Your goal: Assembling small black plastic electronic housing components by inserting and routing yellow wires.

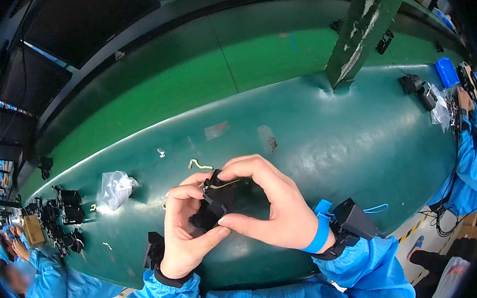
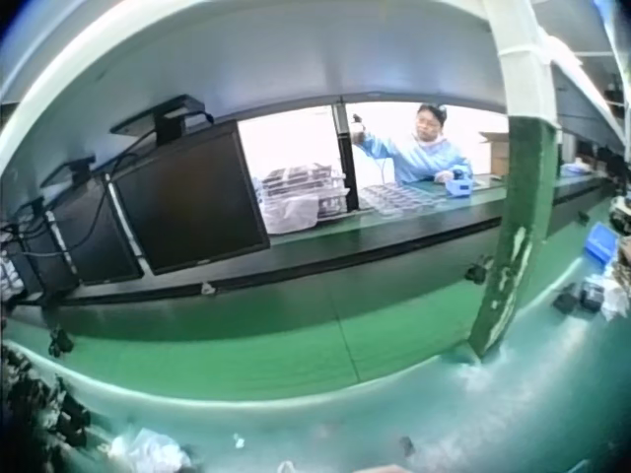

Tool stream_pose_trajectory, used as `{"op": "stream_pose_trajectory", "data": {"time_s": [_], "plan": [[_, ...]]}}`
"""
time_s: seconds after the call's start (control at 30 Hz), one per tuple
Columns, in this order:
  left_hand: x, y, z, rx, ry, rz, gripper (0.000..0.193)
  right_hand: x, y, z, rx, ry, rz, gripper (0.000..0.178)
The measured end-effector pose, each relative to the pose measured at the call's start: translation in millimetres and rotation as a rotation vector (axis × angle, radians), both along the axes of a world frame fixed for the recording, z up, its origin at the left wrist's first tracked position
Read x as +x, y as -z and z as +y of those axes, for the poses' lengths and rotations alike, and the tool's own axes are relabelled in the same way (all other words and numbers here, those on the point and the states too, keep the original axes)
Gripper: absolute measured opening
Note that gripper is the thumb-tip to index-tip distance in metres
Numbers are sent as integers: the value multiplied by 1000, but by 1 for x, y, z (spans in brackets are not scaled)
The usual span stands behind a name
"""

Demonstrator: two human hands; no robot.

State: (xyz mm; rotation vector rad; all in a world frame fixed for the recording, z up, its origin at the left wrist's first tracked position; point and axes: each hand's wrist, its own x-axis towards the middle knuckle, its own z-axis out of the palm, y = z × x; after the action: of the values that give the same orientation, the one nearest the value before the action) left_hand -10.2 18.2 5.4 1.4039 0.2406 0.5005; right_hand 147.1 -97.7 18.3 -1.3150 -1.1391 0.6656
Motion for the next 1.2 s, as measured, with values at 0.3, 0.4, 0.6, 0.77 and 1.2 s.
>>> {"op": "stream_pose_trajectory", "data": {"time_s": [0.3, 0.4, 0.6, 0.77, 1.2], "plan": [[-4, 0, 1, -292, -128, 41, 7, -6, 6, 2, -6, -90, -12, 44], [-6, -1, 2, -325, -129, 79, 2, -8, 8, 3, -8, -128, 3, 43], [-9, -8, 3, -290, -133, 129, 1, -7, 13, 7, 17, -181, -56, 46], [-9, -12, 4, -216, -162, 198, 5, -6, 8, 7, 0, -189, -217, 46], [-15, -26, 23, 356, -103, 214, 9, -12, 1, 6, -19, -193, -352, 40]]}}
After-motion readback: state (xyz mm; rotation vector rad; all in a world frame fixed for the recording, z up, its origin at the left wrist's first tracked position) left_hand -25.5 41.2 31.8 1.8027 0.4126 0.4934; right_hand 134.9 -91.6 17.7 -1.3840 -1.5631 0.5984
